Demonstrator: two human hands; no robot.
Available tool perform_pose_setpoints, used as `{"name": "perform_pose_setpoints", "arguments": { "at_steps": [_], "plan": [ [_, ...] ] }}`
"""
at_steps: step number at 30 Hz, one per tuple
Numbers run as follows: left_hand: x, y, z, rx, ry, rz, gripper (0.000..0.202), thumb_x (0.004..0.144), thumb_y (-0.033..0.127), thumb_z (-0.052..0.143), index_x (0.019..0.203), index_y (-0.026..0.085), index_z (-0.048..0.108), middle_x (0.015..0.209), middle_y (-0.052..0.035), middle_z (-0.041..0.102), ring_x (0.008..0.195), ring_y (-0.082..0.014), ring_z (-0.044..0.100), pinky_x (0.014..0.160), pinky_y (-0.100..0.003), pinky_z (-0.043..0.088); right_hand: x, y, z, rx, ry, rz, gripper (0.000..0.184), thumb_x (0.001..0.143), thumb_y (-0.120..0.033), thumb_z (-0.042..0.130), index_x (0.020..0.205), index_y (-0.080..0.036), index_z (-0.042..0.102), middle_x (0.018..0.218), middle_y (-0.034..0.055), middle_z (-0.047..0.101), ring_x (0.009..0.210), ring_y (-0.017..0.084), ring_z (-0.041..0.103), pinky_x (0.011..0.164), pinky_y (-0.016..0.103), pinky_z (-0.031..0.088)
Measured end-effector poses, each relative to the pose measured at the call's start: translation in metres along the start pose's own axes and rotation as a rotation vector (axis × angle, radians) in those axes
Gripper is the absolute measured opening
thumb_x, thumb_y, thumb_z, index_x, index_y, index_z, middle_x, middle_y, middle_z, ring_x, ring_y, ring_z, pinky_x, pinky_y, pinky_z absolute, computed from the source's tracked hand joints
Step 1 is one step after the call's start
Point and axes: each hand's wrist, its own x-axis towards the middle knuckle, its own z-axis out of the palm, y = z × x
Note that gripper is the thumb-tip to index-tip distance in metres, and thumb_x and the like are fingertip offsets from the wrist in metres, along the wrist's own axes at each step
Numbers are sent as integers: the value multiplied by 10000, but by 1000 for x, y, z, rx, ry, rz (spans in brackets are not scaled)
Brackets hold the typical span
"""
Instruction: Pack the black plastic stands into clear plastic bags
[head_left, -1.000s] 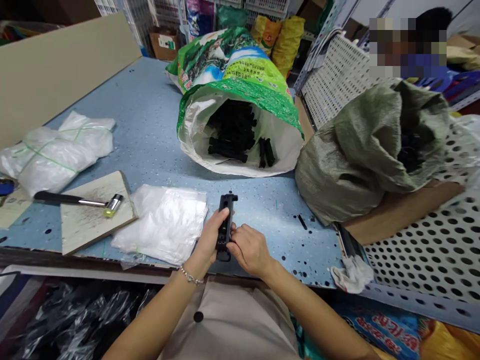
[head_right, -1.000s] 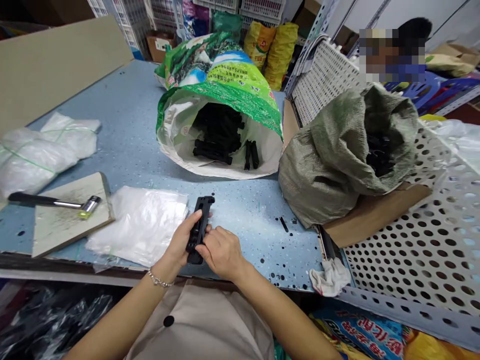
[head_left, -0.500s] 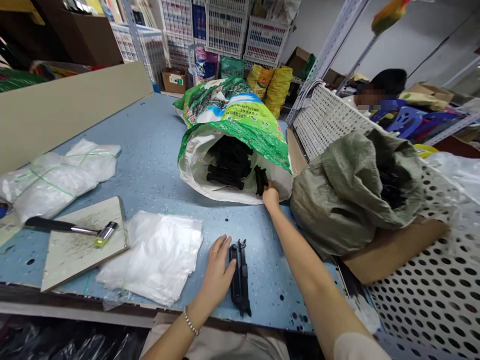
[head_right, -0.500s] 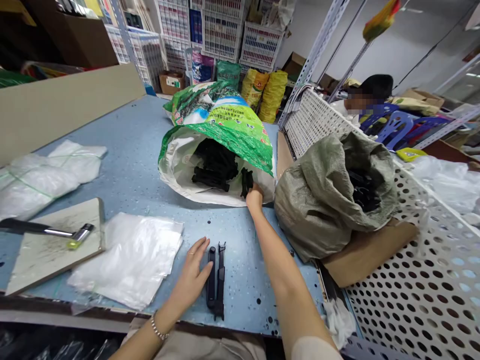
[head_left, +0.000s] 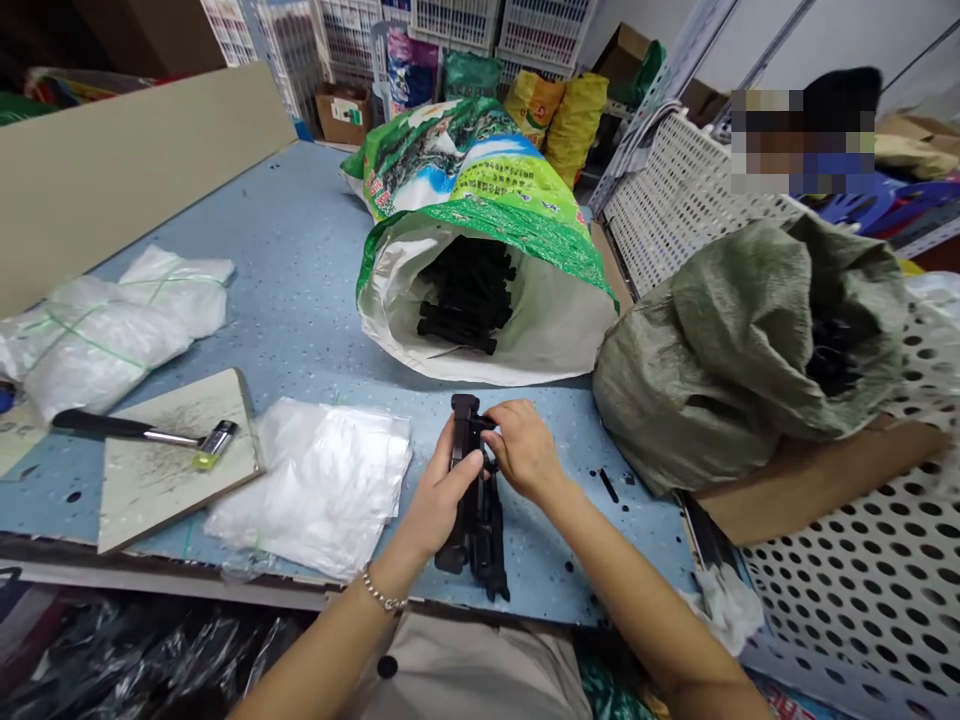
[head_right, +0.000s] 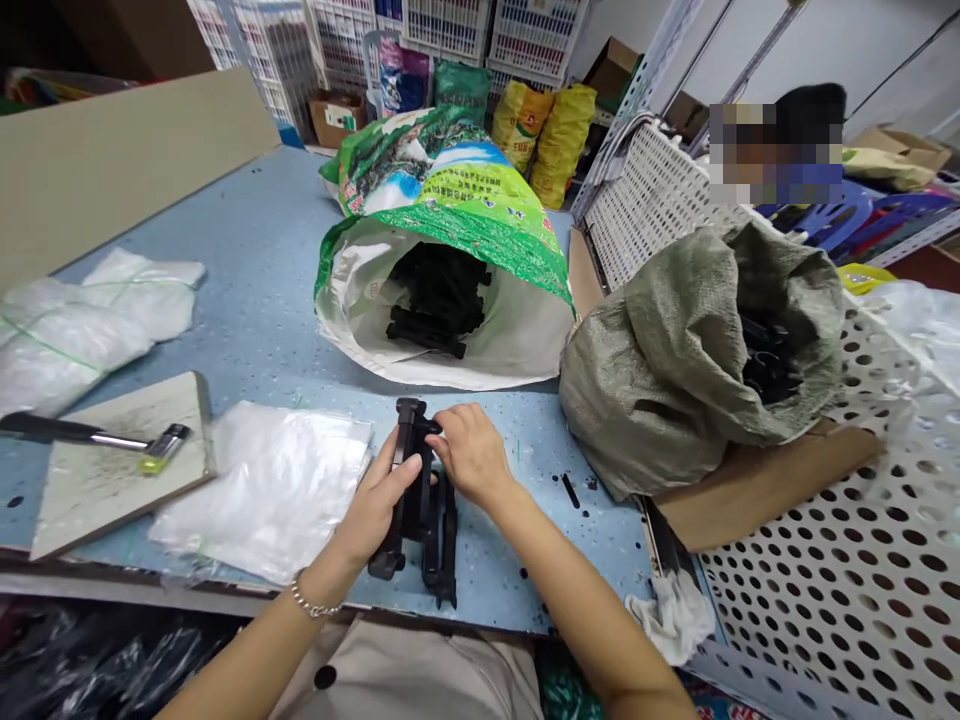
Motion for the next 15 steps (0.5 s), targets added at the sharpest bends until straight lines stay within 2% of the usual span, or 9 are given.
{"name": "perform_pose_setpoints", "arguments": {
  "at_steps": [2,4,6,7,8,11,13,15],
  "plan": [
    [-5,2,-2,63,-32,9,606,800,428,661,1358,287,471,1182,-49,632,836,-200,649,749,-320,535,14,5,0,-4,-70,-78,425,977,-519,307,864,-195,560,795,87,577,774,223,510,713,353,426],
    [-4,4,-5,114,-12,54,579,804,413,656,1339,269,487,1187,-50,619,840,-190,635,769,-312,527,16,2,3,104,-145,11,443,989,-518,273,784,-211,520,700,39,536,677,185,495,638,308,407],
    [-1,7,-9,125,30,85,537,790,399,669,1285,244,529,1144,-53,625,876,-193,626,785,-298,519,7,-8,5,234,-224,145,452,1009,-484,222,759,-217,488,657,4,514,610,150,484,590,272,392],
    [1,8,-11,119,50,82,505,786,405,667,1246,231,552,1090,-53,636,874,-196,628,765,-289,519,-1,-14,6,262,-263,165,456,1015,-469,204,763,-216,487,658,-1,518,603,143,484,588,265,390],
    [3,10,-13,107,68,66,476,785,419,659,1208,220,567,1020,-49,643,853,-197,632,727,-280,520,-11,-20,6,251,-294,135,458,1015,-471,205,775,-212,497,674,4,532,617,145,490,598,268,391],
    [8,13,-18,69,105,0,448,776,466,641,1133,202,580,834,-18,617,728,-189,640,603,-262,501,-42,-37,8,47,-314,-104,441,999,-485,275,810,-191,544,748,52,582,688,178,500,642,303,375],
    [10,12,-22,79,94,0,450,775,471,640,1136,209,580,825,-9,615,681,-180,635,598,-270,496,-56,-43,10,-65,-307,-180,429,1005,-432,285,775,-184,551,724,60,584,663,177,490,626,306,348],
    [11,7,-28,173,103,72,411,794,445,629,1135,218,598,894,-23,642,724,-183,634,673,-285,497,-56,-42,13,-98,-362,-164,433,1016,-384,276,729,-195,539,666,34,570,603,156,474,591,294,316]
  ]
}}
